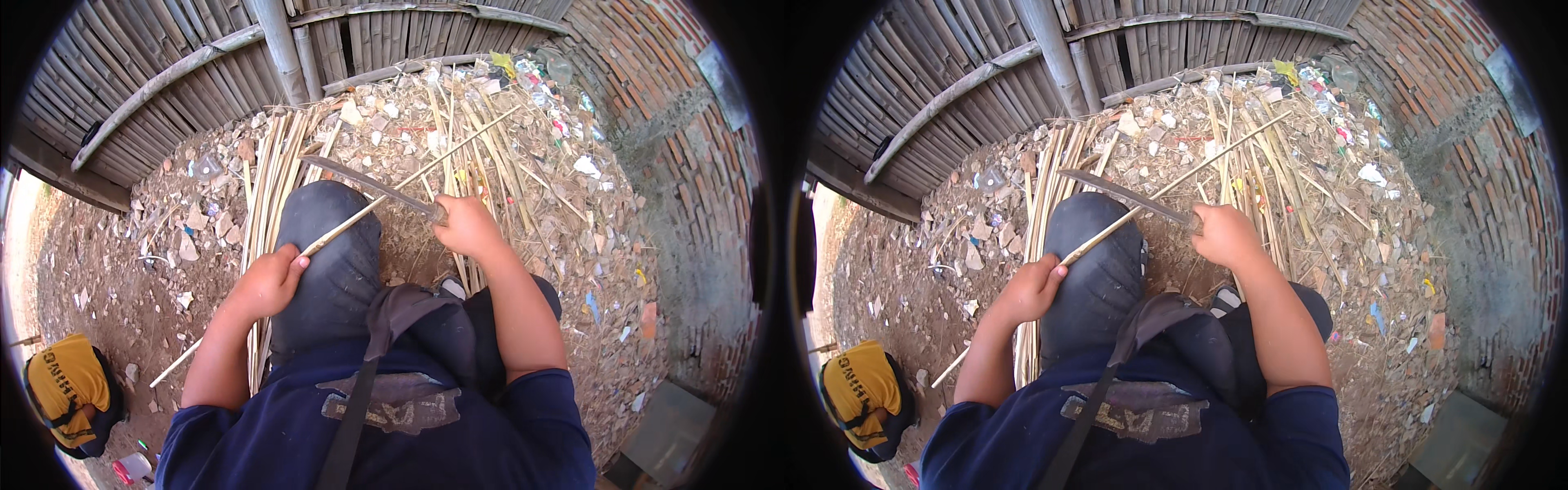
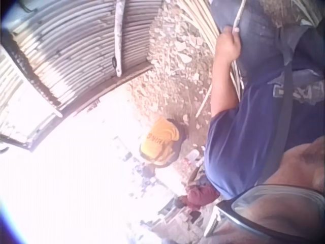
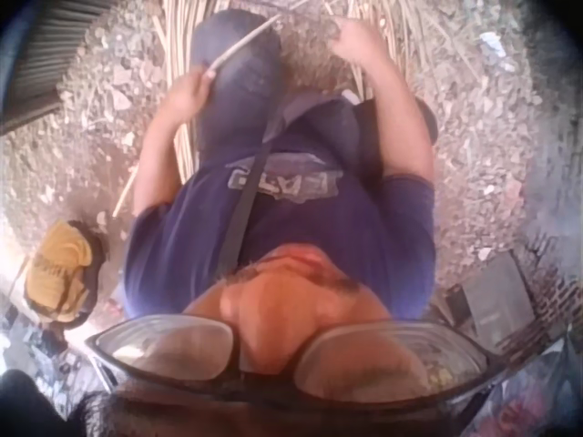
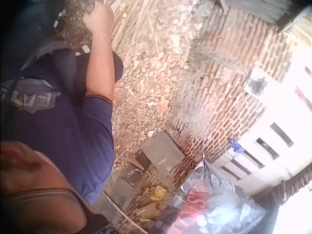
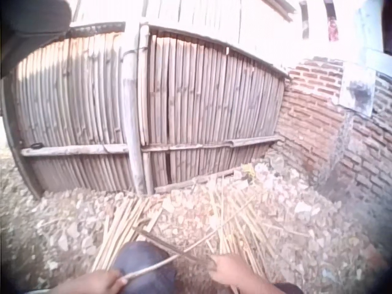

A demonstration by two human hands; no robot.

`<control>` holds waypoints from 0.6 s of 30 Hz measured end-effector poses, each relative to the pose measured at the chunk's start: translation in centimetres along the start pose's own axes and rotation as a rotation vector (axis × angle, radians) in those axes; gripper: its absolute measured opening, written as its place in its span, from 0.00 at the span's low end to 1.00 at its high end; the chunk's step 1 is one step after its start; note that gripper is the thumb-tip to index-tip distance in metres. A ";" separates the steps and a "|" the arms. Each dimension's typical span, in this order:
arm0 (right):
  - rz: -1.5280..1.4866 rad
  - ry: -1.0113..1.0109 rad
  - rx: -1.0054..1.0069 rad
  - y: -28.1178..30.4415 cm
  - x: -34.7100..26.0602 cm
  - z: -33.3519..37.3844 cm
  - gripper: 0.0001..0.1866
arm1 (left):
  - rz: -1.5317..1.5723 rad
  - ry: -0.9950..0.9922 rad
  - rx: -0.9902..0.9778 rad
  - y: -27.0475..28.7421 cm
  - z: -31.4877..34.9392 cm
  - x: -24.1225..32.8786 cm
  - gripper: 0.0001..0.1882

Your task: The person strips the outer layer from a thin bamboo pole using a large knife while sitting on the ground near a pile of bamboo shavings and debris.

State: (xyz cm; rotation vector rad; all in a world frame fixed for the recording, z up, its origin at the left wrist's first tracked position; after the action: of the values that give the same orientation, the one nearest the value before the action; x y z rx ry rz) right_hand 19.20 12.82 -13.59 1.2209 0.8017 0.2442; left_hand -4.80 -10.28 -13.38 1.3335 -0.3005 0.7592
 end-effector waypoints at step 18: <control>-0.122 0.063 -0.043 2.4 -0.8 1.3 0.22 | 0.017 0.051 0.022 0.4 0.3 0.5 0.18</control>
State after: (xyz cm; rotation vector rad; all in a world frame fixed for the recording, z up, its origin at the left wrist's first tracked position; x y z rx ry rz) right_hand 20.03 12.28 -10.93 1.1248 0.9174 0.1999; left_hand -4.63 -10.35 -12.76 1.3320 -0.2639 0.8115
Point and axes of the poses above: each hand's wrist, its own z-axis away from the middle knuckle, its own y-axis out of the back of the hand, x = y × z, the point moved 9 cm from there along -z, towards the middle knuckle, and after that the axes turned 3 degrees about y, right-handed, at the moved point
